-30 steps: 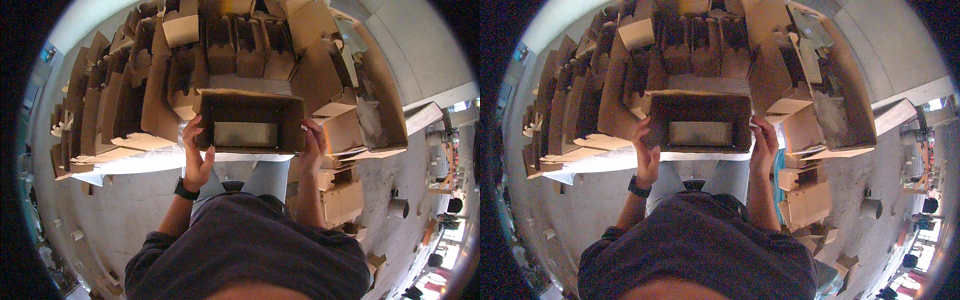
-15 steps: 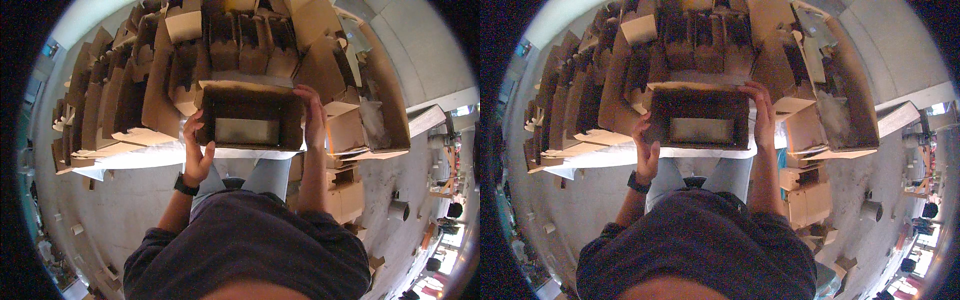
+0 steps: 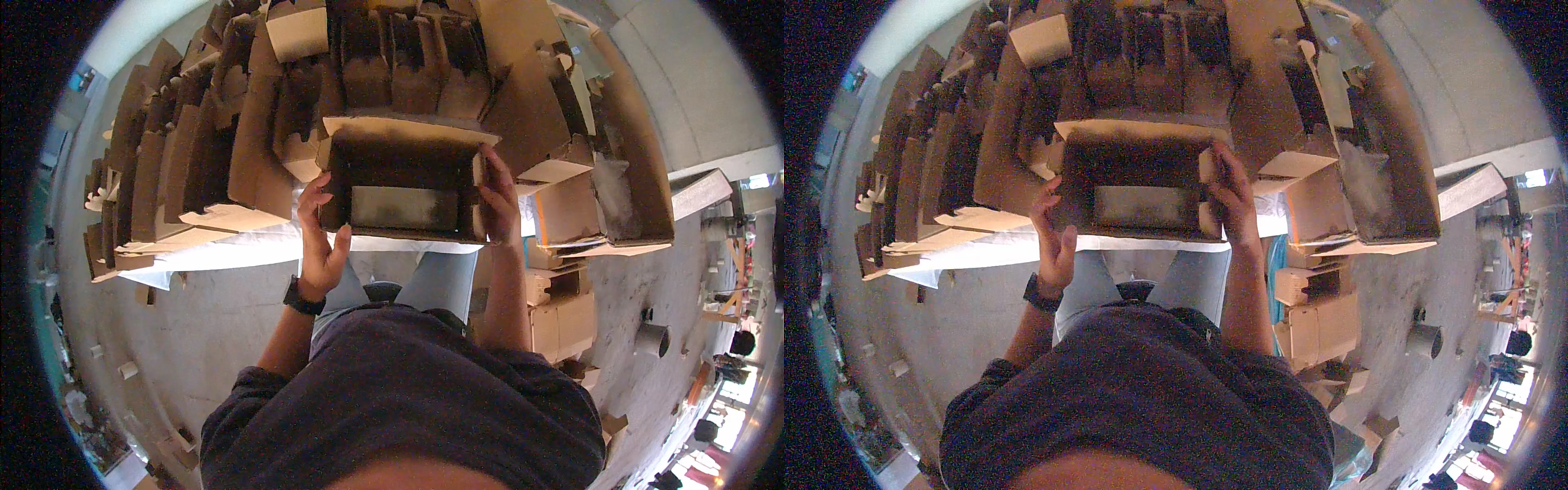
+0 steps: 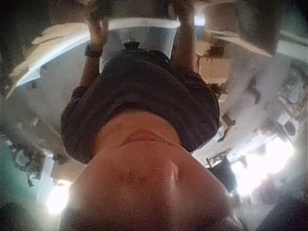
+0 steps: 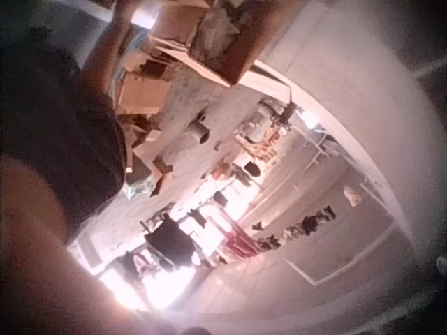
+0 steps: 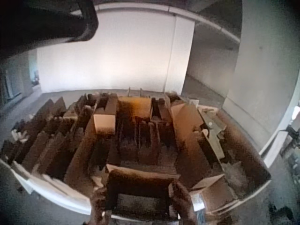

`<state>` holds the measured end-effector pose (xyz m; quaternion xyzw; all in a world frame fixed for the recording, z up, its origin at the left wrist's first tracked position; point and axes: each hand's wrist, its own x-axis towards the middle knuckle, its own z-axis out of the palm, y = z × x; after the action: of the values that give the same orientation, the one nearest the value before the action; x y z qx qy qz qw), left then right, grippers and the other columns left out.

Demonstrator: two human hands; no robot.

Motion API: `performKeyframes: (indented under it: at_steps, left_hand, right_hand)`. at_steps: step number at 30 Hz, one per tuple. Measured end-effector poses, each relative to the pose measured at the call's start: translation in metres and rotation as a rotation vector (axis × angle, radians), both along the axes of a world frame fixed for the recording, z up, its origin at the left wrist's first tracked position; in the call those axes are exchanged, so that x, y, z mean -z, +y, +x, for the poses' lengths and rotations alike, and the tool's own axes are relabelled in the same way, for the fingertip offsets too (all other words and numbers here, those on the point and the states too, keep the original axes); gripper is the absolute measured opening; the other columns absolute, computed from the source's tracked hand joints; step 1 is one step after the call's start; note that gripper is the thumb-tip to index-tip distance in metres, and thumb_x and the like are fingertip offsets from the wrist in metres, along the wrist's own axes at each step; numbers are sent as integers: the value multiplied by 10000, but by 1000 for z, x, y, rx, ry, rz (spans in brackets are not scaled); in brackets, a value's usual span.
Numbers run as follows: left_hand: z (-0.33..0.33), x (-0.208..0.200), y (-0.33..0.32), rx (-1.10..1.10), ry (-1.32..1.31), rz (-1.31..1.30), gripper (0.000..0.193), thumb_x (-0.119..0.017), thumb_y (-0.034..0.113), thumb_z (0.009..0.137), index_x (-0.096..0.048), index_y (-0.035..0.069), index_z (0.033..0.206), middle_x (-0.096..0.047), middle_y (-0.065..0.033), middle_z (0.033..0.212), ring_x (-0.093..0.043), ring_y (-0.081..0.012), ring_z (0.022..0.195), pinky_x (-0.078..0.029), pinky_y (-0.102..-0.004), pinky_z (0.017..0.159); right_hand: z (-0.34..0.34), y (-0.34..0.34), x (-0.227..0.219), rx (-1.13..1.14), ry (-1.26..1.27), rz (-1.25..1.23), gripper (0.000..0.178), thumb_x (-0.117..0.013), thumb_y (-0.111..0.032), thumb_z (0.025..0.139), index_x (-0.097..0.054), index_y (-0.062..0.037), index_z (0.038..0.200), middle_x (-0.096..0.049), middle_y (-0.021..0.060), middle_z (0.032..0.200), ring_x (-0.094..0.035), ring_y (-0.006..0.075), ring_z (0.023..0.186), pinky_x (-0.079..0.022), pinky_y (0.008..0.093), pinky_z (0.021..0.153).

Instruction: The person folds flat cardboard pieces into box shapes by hand and places the assembled boxes on a table.

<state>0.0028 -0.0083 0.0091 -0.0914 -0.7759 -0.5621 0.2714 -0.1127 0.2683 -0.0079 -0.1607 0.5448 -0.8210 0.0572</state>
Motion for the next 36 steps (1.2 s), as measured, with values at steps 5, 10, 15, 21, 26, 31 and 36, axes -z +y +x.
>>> performKeyframes:
  at_steps: [5,10,15,21,26,31,36]
  left_hand:
    - [0,5,3,10,-6,78,449,-555,95,829,-360,80,1232,-325,-214,1413,-308,-338,1321,-203,-445,1095]
    - [-1,-3,4,12,14,21,444,-553,82,826,-360,81,1225,-324,-219,1414,-306,-339,1323,-197,-442,1097]
    - [-1,-3,4,3,11,-10,436,-549,84,829,-357,81,1221,-322,-221,1415,-300,-342,1328,-194,-443,1098]
    - [1,-5,5,11,-13,25,434,-540,79,830,-354,78,1222,-312,-220,1417,-294,-340,1334,-197,-444,1102]
    - [1,-2,2,26,-9,12,453,-544,77,830,-347,82,1238,-306,-214,1419,-280,-334,1344,-192,-448,1107]
    - [1,-7,2,35,-7,18,467,-547,72,832,-343,88,1252,-302,-214,1421,-270,-336,1350,-185,-449,1112]
    - [1,-1,2,38,-5,37,473,-553,71,825,-346,90,1250,-302,-207,1422,-269,-338,1348,-187,-446,1112]
  right_hand:
    - [10,-7,-10,52,20,123,578,-568,-14,786,-473,-73,1353,-365,99,1459,-283,242,1379,-223,349,1126]
    - [8,-8,-5,139,162,335,598,-586,-13,752,-485,-79,1338,-359,113,1456,-269,252,1384,-163,347,1136]
    - [4,-7,-3,162,245,419,593,-580,8,739,-502,-86,1319,-367,118,1447,-287,246,1373,-202,344,1122]
    - [5,-9,-5,174,229,414,569,-583,2,751,-506,-69,1310,-394,108,1416,-342,245,1331,-245,343,1103]
    - [6,-9,-2,101,126,202,540,-614,-19,768,-512,-72,1295,-435,86,1384,-353,249,1318,-261,377,1107]
    - [10,-5,-19,78,182,348,611,-705,-148,758,-489,-74,1325,-355,99,1445,-333,267,1333,-245,403,1117]
    - [16,7,-27,70,318,631,869,-857,-300,617,-461,-136,1373,-238,130,1520,-207,294,1409,-202,439,1138]
